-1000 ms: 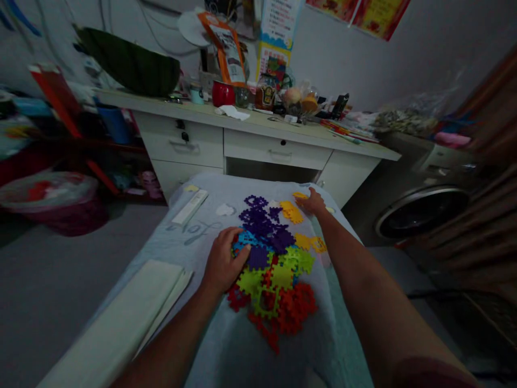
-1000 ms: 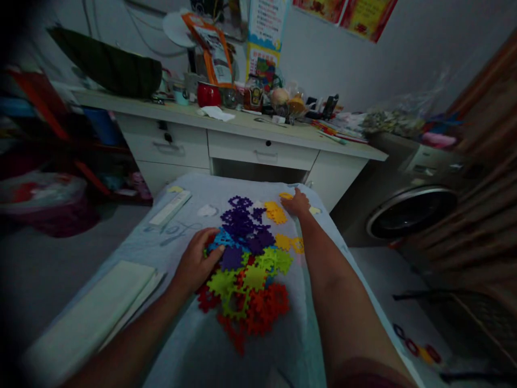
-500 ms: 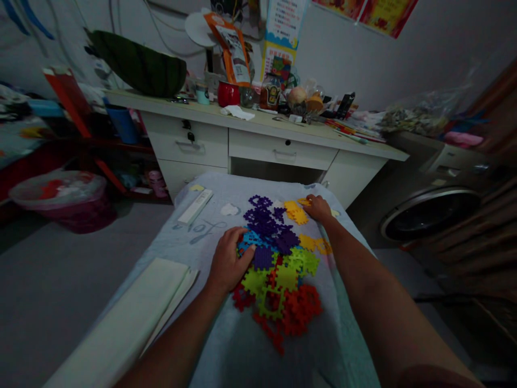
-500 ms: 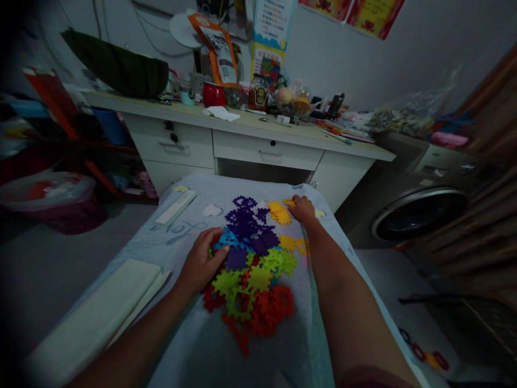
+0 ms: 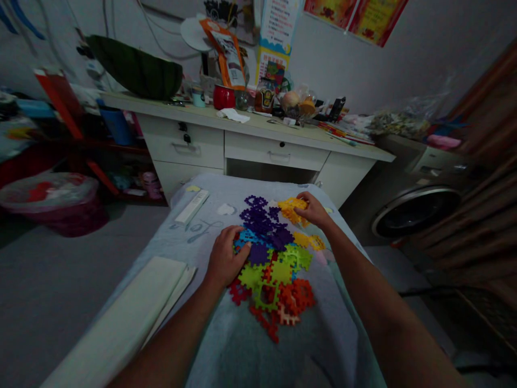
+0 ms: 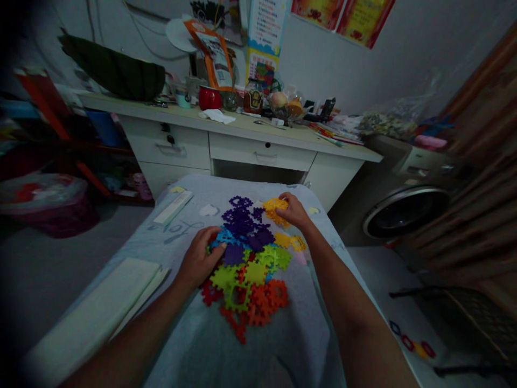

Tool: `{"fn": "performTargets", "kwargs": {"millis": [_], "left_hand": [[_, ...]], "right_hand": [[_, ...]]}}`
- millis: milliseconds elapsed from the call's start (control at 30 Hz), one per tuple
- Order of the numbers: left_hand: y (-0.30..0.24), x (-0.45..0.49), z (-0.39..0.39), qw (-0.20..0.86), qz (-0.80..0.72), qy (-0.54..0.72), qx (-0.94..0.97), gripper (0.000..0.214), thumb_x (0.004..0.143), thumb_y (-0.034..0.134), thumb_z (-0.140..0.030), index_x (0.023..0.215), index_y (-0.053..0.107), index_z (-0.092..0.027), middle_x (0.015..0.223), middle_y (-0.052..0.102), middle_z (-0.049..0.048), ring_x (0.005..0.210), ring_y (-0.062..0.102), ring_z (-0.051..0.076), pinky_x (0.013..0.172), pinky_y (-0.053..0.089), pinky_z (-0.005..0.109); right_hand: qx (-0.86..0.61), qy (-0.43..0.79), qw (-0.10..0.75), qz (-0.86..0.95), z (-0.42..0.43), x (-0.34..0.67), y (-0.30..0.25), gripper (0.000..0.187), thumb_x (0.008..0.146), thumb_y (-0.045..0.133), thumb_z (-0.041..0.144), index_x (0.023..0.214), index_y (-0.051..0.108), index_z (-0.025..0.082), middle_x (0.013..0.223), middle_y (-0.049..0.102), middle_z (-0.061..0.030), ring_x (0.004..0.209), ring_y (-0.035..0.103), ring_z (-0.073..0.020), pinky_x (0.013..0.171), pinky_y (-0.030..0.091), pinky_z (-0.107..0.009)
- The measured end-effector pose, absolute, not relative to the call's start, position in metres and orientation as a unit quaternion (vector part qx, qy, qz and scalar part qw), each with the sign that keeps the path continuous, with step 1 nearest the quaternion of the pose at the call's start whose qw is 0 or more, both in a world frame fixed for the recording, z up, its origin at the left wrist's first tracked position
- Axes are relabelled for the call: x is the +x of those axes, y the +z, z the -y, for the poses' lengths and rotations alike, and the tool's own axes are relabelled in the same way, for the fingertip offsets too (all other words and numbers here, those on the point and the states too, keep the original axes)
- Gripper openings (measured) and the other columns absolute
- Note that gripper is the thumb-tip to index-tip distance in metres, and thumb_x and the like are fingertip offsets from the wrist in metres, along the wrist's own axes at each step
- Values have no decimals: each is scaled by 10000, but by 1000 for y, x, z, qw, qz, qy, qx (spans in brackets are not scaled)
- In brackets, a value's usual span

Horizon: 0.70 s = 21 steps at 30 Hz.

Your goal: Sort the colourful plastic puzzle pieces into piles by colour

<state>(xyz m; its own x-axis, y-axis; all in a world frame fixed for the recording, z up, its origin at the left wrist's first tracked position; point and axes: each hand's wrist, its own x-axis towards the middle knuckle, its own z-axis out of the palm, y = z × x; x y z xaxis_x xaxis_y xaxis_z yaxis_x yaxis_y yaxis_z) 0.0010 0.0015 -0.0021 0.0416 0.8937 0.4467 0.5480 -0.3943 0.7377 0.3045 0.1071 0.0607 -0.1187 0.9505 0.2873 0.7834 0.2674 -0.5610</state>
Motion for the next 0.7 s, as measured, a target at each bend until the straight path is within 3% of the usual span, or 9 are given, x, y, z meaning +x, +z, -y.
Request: {"fn": "performTargets", "kwargs": {"millis": [167, 267, 333, 533, 700], "left_hand": [[1, 1, 0, 199, -515, 461, 695, 337, 878, 530, -402, 1138, 578, -193, 1166, 597, 93, 1113, 556, 247, 1003, 427, 419], [2, 1, 0, 205, -514, 462, 693, 342, 886, 519, -425, 1129, 579, -193, 1157, 598, 94, 1110, 554, 247, 1003, 426, 425], [3, 1, 0, 205, -514, 463, 692, 336, 881, 524, -419, 1128, 580, -197, 1158, 598, 93, 1111, 554, 248, 1004, 427, 429], [1, 1, -1, 197, -515, 464, 693, 328, 866, 546, -389, 1133, 586, -203, 1158, 603, 89, 1103, 563, 246, 996, 437, 431], [1, 1, -1, 196, -517, 461, 694, 321, 851, 552, -364, 1123, 582, -196, 1145, 603, 94, 1091, 566, 252, 983, 446, 431]], "right_hand": [[-437, 280, 246, 819, -69, 270, 64, 506, 763, 709, 461, 1201, 603, 233, 1219, 599, -72, 1018, 600, -202, 862, 497, -342], [-533, 200, 247, 784, -83, 277, 60, 365, 849, 628, 443, 1130, 645, 211, 1194, 610, -99, 1064, 602, -221, 933, 479, -382], [-636, 114, 207, 735, -102, 283, 55, 367, 856, 623, 434, 1136, 642, 197, 1197, 617, -121, 1133, 580, -253, 987, 448, -411], [-741, 79, 42, 665, -131, 268, 39, 794, 784, 645, 592, 1443, 389, 230, 1379, 536, -155, 1230, 524, -335, 981, 437, -465], [-700, 18, 17, 714, -125, 252, 37, 612, 824, 617, 445, 1394, 473, 275, 1310, 557, -136, 1180, 539, -321, 956, 452, -442]]}}
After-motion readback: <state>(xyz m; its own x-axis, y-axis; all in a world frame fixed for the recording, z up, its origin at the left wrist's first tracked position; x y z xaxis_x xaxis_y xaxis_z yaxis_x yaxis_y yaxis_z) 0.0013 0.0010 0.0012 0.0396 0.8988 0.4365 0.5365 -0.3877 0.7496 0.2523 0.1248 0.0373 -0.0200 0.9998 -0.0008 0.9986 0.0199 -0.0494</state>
